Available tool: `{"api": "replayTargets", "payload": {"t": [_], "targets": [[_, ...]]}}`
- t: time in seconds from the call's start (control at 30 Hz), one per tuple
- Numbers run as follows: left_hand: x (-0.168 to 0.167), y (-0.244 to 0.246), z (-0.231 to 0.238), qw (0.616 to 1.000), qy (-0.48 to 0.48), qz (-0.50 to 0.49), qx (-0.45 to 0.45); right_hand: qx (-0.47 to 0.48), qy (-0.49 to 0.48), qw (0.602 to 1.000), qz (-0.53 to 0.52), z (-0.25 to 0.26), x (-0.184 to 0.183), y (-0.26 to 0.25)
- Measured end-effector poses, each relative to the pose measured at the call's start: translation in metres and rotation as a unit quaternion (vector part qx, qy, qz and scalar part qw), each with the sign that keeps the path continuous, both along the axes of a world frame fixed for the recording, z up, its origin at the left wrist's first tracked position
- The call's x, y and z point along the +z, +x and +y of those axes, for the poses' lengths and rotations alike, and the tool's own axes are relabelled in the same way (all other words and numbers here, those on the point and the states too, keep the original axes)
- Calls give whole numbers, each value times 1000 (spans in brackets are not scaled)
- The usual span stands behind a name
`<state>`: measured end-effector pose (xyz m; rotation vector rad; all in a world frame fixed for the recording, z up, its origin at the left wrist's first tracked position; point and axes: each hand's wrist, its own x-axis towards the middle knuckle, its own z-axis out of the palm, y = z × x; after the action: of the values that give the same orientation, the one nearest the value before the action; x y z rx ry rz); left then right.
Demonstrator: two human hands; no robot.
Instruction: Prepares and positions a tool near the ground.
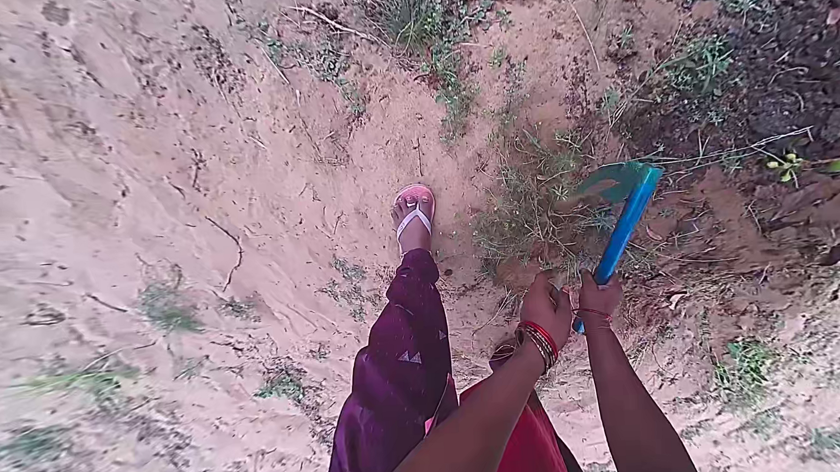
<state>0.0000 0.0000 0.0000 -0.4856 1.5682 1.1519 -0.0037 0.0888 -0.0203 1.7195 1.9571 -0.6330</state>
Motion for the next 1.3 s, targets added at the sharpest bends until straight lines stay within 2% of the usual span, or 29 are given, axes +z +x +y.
{"api": "replayTargets", "payload": {"t": [0.1, 0.17, 0.27, 0.37, 0.43, 0.5, 0.53, 0.6, 0.63, 0.67, 0.73, 0.77, 0.8, 0.9, 1.0, 1.07, 1.13, 1.23, 1.3], "targets": [[-2, -3, 0, 1000, 9, -6, -2, 21, 28, 992, 123, 48, -30, 9], [-6, -5, 0, 1000, 20, 0, 24, 4, 16, 981, 194, 57, -37, 11], [-14, -12, -4, 995, 86, -8, 59, -30, -37, 965, 257, 35, -17, 19], [-14, -16, -6, 980, 195, -51, 8, 52, -63, 950, 300, 1, 0, 58], [-15, -16, -8, 973, 219, -74, 2, 117, -64, 936, 325, -23, 0, 83], [-18, -19, -13, 980, 175, -68, 60, 187, -88, 917, 341, -40, -6, 94], [-21, -21, -17, 984, 132, -57, 105, 215, -144, 900, 351, -41, -9, 94], [-26, -30, -27, 984, 33, -35, 171, 221, -326, 843, 367, -26, -18, 82], [-31, -35, -32, 985, -27, -13, 171, 206, -390, 823, 357, -13, -29, 73], [-35, -38, -37, 984, -87, 10, 156, 186, -411, 832, 322, 0, -42, 63], [-36, -42, -44, 973, -167, 41, 152, 166, -349, 904, 180, 19, -70, 36], [-34, -43, -43, 966, -179, 54, 180, 185, -303, 931, 87, 27, -86, 19], [-33, -44, -40, 957, -177, 68, 219, 217, -260, 941, 1, 33, -106, 4], [-34, -38, -38, 932, -160, 96, 310, 251, -187, 938, -149, 36, -168, -16], [-36, -35, -44, 936, -180, 92, 288, 259, -222, 903, -261, 27, -199, -23], [-35, -30, -47, 947, -188, 89, 244, 264, -276, 879, -285, 22, -204, -22], [-37, -27, -48, 952, -190, 98, 218, 278, -252, 879, -295, 22, -206, -21], [-35, -23, -47, 959, -179, 89, 201, 317, -246, 857, -324, 23, -190, -24], [-33, -24, -46, 960, -175, 78, 202, 328, -230, 873, -280, 30, -189, -14]]}}
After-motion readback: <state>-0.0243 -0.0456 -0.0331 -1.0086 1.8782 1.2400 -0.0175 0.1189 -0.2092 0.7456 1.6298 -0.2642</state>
